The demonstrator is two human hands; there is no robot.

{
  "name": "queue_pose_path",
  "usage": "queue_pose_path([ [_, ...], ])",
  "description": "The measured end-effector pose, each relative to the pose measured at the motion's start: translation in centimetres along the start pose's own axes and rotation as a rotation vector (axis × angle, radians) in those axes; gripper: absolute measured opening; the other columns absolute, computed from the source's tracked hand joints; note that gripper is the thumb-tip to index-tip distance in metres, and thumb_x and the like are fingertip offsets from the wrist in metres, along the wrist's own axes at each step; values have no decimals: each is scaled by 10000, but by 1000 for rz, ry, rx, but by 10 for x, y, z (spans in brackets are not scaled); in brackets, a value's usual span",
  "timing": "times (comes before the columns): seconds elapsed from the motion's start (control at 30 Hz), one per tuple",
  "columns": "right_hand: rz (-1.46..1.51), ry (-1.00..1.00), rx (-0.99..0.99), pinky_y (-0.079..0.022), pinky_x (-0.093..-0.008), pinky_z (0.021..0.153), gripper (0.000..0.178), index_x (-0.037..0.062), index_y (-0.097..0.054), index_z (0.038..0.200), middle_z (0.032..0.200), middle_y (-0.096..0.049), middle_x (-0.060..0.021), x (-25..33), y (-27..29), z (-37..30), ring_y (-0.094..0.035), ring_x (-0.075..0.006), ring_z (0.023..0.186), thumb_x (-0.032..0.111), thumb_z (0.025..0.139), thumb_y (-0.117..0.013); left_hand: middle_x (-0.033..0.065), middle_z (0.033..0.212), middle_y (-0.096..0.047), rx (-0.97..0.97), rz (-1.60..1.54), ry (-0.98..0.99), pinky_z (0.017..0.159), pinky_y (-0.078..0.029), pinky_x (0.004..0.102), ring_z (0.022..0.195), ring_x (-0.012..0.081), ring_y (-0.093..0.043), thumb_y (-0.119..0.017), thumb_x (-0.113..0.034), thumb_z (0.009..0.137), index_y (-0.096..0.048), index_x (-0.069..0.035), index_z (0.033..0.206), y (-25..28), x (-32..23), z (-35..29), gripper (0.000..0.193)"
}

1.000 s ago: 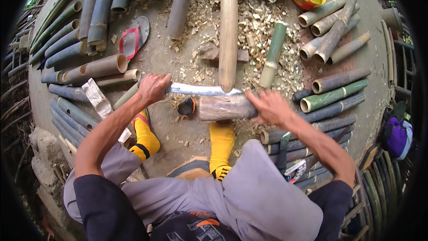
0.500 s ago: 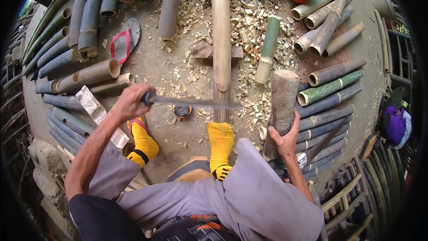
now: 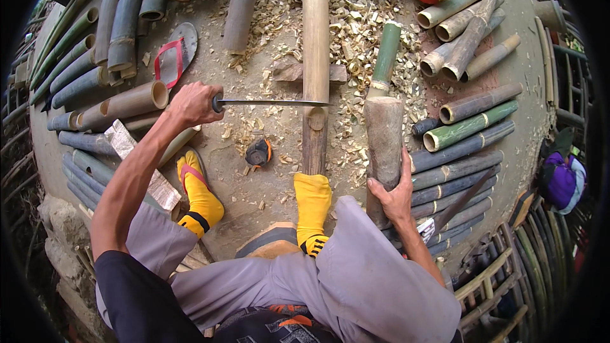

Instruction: The person sits on the ground surrounded by bamboo poles and uses a tape measure to mark a length on a bamboo pole. They then use a machete and a wooden mallet to chop a hole into the pole. Finally, they use a hand drill to widen the hole and test the fit of another bamboo piece.

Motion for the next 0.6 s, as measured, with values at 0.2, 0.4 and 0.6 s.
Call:
queue_pose_path([
  [0.2,140,367,-117,-411,-378,1006,993,20,-201,1481,1368,-431,-222,82,12,32,-505,-301,1196,128,670,-763,197,651,-607,-31,38,33,637,-490,467,666,390,-612,-649,-203,645,-609,-43,779,-7,6,-5,213],
  [0.4,-234,405,134,-469,-390,971,945,127,-218,1492,1325,-470,-275,67,-31,76,-542,-361,1173,163,698,-730,210,747,-642,69,85,72,699,-518,482,758,399,-636,-670,-222,657,-619,-43,832,0,-4,5,255],
  [0.6,-90,564,164,-518,-416,913,944,155,-236,1493,1181,-578,-254,135,-8,115,-633,-361,986,188,700,-747,202,753,-648,111,28,72,716,-525,467,766,390,-642,-663,-223,646,-649,-57,833,-2,2,7,252],
])
Point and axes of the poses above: each hand's wrist, its own z-axis towards the middle knuckle, its own y-axis out of the back of the hand, x = y × z, the point moved 4 cm from there along z, towards the middle knuckle
